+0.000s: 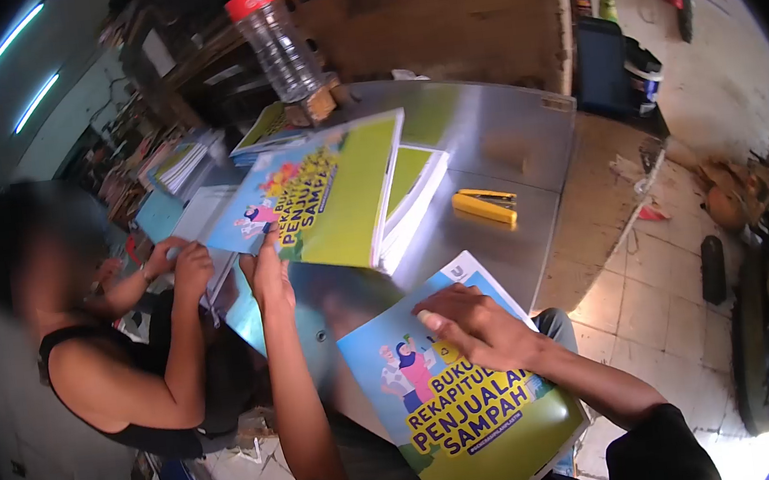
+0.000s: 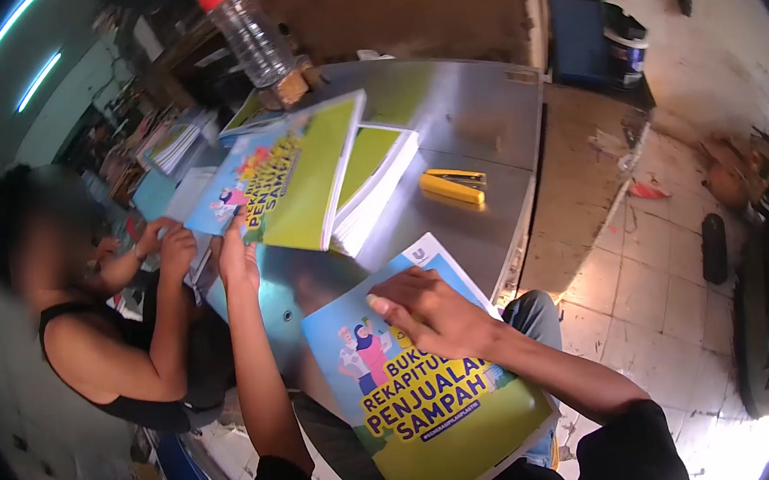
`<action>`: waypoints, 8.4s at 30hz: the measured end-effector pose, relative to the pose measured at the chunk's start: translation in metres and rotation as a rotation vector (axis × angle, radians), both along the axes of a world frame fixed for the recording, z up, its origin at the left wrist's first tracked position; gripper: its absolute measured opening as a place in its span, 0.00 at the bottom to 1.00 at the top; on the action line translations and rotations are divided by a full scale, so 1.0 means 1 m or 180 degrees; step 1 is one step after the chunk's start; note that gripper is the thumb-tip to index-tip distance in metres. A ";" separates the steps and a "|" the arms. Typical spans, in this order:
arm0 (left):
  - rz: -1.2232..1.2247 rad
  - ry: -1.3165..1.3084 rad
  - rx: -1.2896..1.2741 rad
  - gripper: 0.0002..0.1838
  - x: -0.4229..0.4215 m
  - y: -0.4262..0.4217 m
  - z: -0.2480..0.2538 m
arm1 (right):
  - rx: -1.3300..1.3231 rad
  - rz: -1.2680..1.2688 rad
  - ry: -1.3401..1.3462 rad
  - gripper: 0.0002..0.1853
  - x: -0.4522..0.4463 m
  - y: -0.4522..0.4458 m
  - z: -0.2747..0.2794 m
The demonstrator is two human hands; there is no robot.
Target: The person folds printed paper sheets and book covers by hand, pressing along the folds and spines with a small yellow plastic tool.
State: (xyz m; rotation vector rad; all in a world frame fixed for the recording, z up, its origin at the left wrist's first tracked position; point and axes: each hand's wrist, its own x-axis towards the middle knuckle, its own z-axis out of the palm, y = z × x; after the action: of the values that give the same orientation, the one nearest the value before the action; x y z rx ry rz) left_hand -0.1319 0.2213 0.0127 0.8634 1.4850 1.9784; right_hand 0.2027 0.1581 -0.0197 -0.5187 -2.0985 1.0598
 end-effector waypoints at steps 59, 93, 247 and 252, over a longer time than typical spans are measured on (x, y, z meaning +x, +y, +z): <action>0.0112 0.0797 -0.0103 0.55 0.022 0.047 -0.040 | 0.3187 -0.4194 -0.0403 0.40 0.260 0.201 0.093; 0.0338 0.1323 -0.0590 0.55 0.062 0.040 -0.032 | 0.4106 -0.3881 -0.0950 0.36 0.322 0.250 0.078; 0.0091 0.1072 -0.0498 0.53 0.037 0.043 -0.038 | 0.3316 -0.3859 -0.0829 0.44 0.262 0.208 0.085; 0.0010 0.1000 -0.0410 0.53 0.035 0.044 -0.041 | 0.3065 -0.3898 -0.1175 0.46 0.261 0.204 0.088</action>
State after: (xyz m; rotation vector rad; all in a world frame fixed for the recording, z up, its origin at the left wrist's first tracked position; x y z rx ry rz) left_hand -0.0969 0.2650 -0.0281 1.1552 1.7651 1.7856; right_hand 0.4642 0.3618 0.0678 -1.2483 -1.7307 -0.7376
